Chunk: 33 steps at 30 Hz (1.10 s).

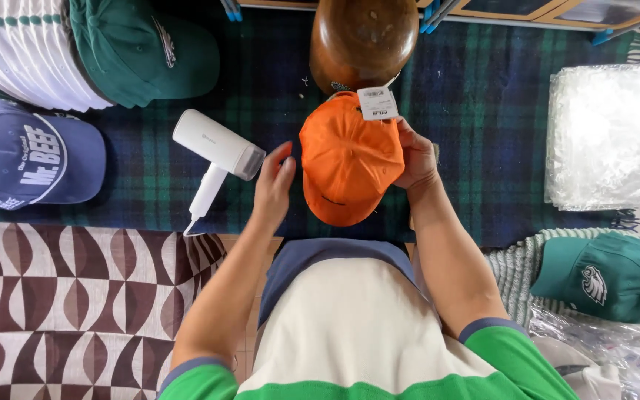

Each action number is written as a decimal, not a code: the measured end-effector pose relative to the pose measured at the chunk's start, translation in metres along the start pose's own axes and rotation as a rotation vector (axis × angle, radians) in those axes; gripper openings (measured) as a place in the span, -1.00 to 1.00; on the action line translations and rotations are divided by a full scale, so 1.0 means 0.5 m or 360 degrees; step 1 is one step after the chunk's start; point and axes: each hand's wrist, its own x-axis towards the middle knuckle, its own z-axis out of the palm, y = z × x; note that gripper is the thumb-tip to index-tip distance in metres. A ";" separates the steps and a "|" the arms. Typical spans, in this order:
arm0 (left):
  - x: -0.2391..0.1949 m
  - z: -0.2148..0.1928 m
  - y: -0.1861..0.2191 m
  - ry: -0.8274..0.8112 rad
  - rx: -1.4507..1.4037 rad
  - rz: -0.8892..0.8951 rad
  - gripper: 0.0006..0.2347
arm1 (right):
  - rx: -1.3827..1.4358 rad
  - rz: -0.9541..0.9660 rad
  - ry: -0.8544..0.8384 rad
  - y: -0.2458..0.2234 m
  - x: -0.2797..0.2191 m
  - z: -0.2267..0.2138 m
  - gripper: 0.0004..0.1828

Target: The person uses a brush to clean the exterior and interior of an orange cap. They turn the cap over to brush the inside and then flip it back to brush the outside, handling the cap with both hands throughout the process.

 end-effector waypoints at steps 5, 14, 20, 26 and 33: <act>0.112 0.015 0.029 -0.0245 -0.0501 -0.0271 -0.55 | -0.0016 0.0008 -0.0038 -0.012 0.014 0.054 -0.45; 0.089 0.010 0.019 -0.0083 -0.0800 -0.0506 -0.62 | -0.0224 -0.0257 0.0215 -0.047 -0.062 0.019 -0.45; -0.050 0.076 0.020 -0.0451 -0.0487 -0.0165 -0.10 | -0.0491 -0.0398 0.0917 -0.024 -0.093 0.248 -0.41; -0.079 0.158 -0.079 -0.0298 0.0124 -0.0501 -0.43 | -0.0568 -0.0210 0.0869 0.086 -0.037 0.294 -0.18; -0.060 0.097 -0.272 0.0077 -0.0399 -0.0864 -0.81 | -0.2129 -0.0604 0.1096 -0.056 -0.006 0.272 -0.83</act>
